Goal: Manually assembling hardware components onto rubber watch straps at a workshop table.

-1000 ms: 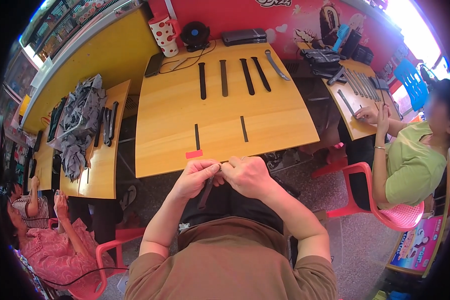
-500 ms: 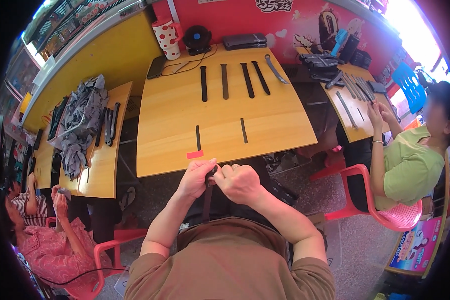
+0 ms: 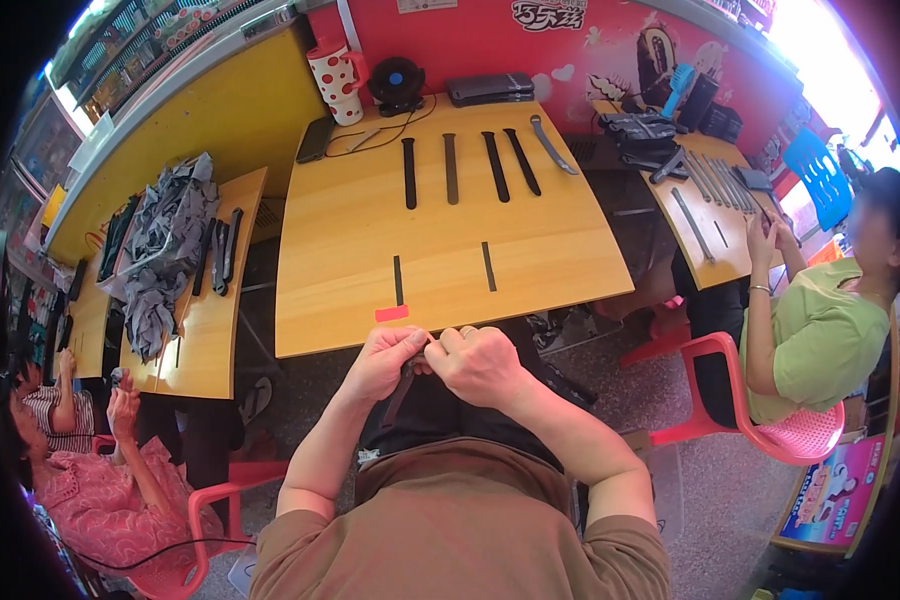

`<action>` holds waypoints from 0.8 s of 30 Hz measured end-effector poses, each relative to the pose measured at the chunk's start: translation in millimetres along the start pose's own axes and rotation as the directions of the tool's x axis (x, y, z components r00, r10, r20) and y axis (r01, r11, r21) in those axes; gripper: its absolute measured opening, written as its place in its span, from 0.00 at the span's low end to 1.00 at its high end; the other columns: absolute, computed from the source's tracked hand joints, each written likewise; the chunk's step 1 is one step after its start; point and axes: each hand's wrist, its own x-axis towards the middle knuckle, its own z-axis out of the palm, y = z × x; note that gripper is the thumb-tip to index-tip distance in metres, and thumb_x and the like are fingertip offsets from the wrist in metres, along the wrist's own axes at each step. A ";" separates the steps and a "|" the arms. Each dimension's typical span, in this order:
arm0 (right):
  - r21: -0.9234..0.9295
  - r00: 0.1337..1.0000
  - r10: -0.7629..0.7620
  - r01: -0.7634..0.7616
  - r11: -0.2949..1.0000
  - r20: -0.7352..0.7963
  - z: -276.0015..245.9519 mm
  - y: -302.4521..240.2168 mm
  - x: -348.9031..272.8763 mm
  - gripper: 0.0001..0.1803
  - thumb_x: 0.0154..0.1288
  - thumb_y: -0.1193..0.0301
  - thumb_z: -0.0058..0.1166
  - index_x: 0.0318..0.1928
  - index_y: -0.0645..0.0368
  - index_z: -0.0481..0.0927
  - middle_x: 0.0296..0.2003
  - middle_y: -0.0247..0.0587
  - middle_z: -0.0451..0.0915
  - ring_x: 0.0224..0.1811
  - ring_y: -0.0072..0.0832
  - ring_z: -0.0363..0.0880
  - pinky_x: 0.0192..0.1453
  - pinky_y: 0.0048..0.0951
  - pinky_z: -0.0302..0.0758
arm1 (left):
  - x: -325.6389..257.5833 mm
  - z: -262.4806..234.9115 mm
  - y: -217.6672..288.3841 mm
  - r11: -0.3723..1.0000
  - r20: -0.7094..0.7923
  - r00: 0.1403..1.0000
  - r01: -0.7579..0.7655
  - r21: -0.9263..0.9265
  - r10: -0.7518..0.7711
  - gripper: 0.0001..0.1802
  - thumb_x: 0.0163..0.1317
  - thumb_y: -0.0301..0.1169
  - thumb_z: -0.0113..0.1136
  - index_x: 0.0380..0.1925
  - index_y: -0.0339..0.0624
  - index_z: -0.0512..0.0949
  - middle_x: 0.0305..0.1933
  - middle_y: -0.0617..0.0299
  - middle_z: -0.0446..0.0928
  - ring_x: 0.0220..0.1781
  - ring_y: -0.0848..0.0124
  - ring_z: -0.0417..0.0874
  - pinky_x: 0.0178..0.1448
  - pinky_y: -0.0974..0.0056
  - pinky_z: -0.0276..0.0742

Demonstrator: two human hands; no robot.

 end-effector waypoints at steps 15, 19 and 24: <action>0.140 0.969 -0.164 0.191 0.972 -0.186 -35.3 -25.8 9.5 0.19 0.60 0.60 0.61 0.20 0.51 0.68 0.18 0.32 0.66 0.16 0.26 0.71 0.16 0.29 0.63 | 51.3 -118.9 46.7 0.806 -0.737 0.674 -0.463 -0.369 0.051 0.15 0.74 0.37 0.48 0.34 0.35 0.72 0.29 0.55 0.76 0.24 0.67 0.75 0.28 0.64 0.75; 0.358 0.942 -0.014 0.141 0.923 -0.335 -46.0 -17.1 -10.8 0.22 0.50 0.67 0.69 0.17 0.53 0.65 0.15 0.34 0.63 0.13 0.30 0.67 0.15 0.32 0.60 | 58.1 -141.1 67.9 0.794 -0.803 0.596 -0.501 -0.344 0.028 0.15 0.75 0.36 0.45 0.34 0.35 0.71 0.29 0.56 0.74 0.25 0.67 0.74 0.29 0.64 0.75; 0.431 0.914 0.146 0.035 0.901 -0.378 -73.6 -15.5 -42.1 0.17 0.49 0.73 0.69 0.19 0.58 0.70 0.15 0.36 0.62 0.12 0.32 0.64 0.15 0.33 0.58 | 75.1 -189.1 62.5 0.696 -0.891 0.454 -0.647 -0.311 0.024 0.18 0.76 0.39 0.43 0.34 0.35 0.71 0.28 0.56 0.74 0.25 0.67 0.75 0.28 0.63 0.75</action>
